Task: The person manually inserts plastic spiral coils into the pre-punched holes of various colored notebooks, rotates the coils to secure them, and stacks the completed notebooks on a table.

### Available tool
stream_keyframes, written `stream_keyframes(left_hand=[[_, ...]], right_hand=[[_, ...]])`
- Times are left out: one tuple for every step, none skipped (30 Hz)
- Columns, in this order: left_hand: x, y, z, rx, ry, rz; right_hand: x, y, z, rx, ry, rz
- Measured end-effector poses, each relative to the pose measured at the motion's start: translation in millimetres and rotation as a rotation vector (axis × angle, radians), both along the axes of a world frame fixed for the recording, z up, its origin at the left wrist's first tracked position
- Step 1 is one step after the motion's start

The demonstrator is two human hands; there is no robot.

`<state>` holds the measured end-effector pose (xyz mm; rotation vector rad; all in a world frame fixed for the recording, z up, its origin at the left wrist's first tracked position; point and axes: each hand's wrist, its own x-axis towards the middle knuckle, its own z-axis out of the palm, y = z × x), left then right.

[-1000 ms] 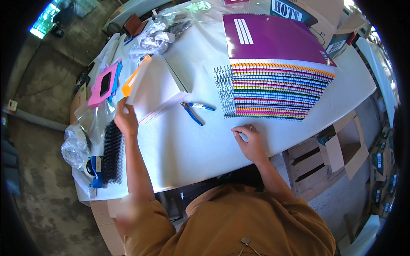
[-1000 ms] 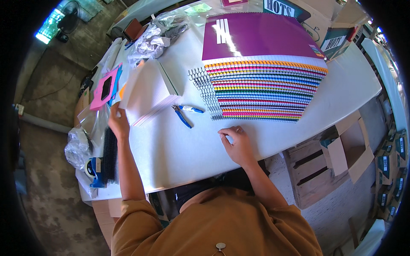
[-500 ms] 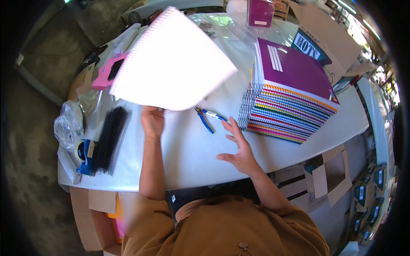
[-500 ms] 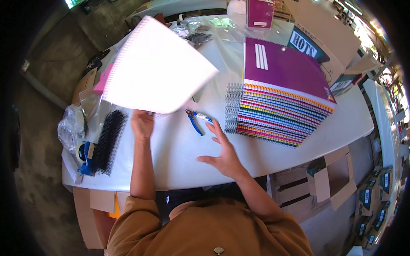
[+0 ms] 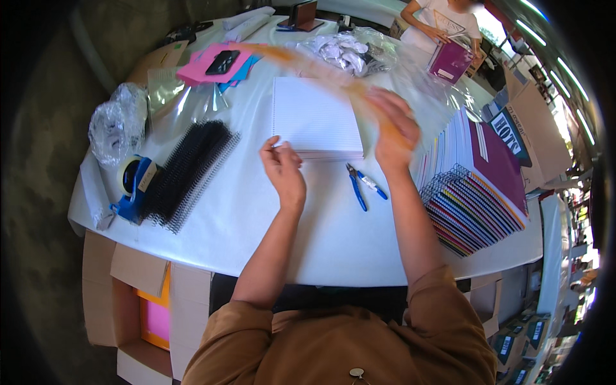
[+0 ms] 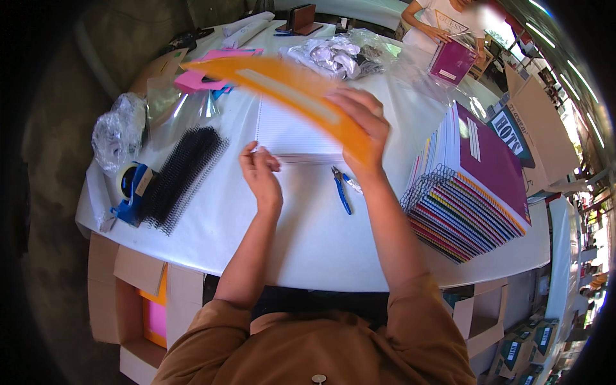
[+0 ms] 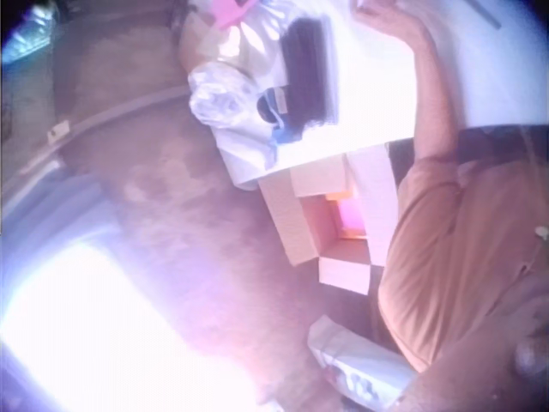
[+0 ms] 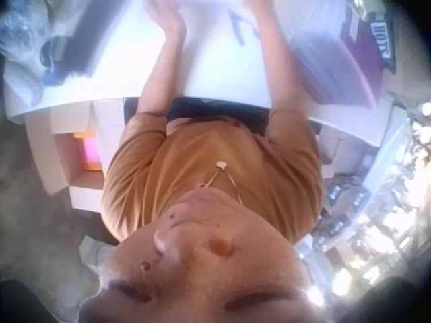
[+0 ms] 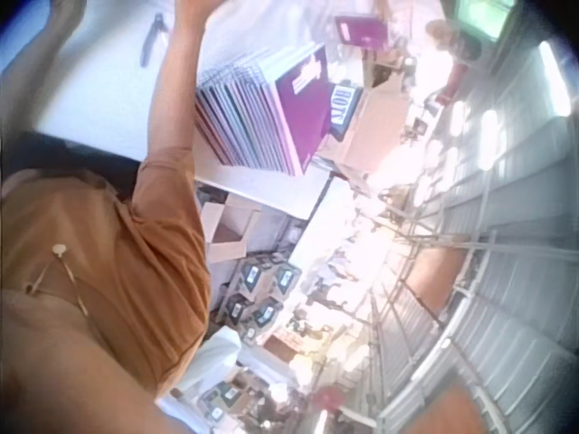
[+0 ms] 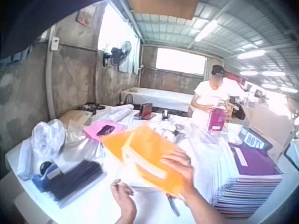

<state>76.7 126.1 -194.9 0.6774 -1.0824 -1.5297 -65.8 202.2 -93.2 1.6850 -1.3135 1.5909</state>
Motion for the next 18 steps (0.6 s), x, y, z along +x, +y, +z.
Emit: stream_keyframes(left_hand=[[4, -9, -1, 0.102, 0.074, 0.142], [7, -13, 0, 0.115, 0.082, 0.145], [5, -15, 2, 0.22, 0.099, 0.216], [6, -20, 3, 0.319, 0.111, 0.299], [12, -28, 1, 0.356, 0.068, 0.286], [12, -34, -4, 0.356, 0.074, 0.302], [10, -39, -9, 0.263, 0.006, 0.271], [7, -42, -14, 0.17, -0.066, 0.238], [6, -32, -10, 0.073, -0.2, 0.196], [3, -30, -16, 0.076, -0.203, 0.19], [2, -29, -21, -0.12, -0.398, 0.205], [1, -28, -26, -0.318, -0.59, 0.219], [0, -29, -31, -0.382, -0.637, 0.283], [-1, -30, -32, -0.384, -0.637, 0.275], [1, -33, -32, -0.292, -0.627, 0.303], [2, -35, -33, -0.201, -0.615, 0.331], [5, -40, -34, -0.203, -0.62, 0.338], [5, -43, -34, -0.129, -0.486, 0.331]], right_hand=[[-8, -11, -7, 0.191, 0.143, -0.082], [-21, -20, -24, 0.202, 0.153, -0.078], [-40, -25, -51, 0.452, 0.182, -0.097], [-53, -29, -77, 0.695, 0.206, -0.103], [-52, -32, -80, 1.051, 0.12, -0.003], [-55, -33, -80, 1.05, 0.132, 0.01], [-60, -32, -78, 1.184, 0.136, -0.062], [-58, -33, -70, 1.316, 0.138, -0.137], [-61, -31, -59, 1.45, 0.112, -0.181], [-66, -32, -59, 1.454, 0.106, -0.184], [-69, -32, -57, 1.456, 0.177, -0.202], [-70, -30, -55, 1.458, 0.249, -0.22], [-69, -28, -58, 1.455, 0.246, -0.226], [-63, -27, -63, 1.346, 0.125, -0.053], [-52, -29, -66, 1.225, 0.009, 0.12], [-40, -29, -71, 1.223, 0.003, 0.12], [-18, -32, -72, 1.252, 0.114, -0.002], [-5, -32, -71, 1.274, 0.22, -0.135]])
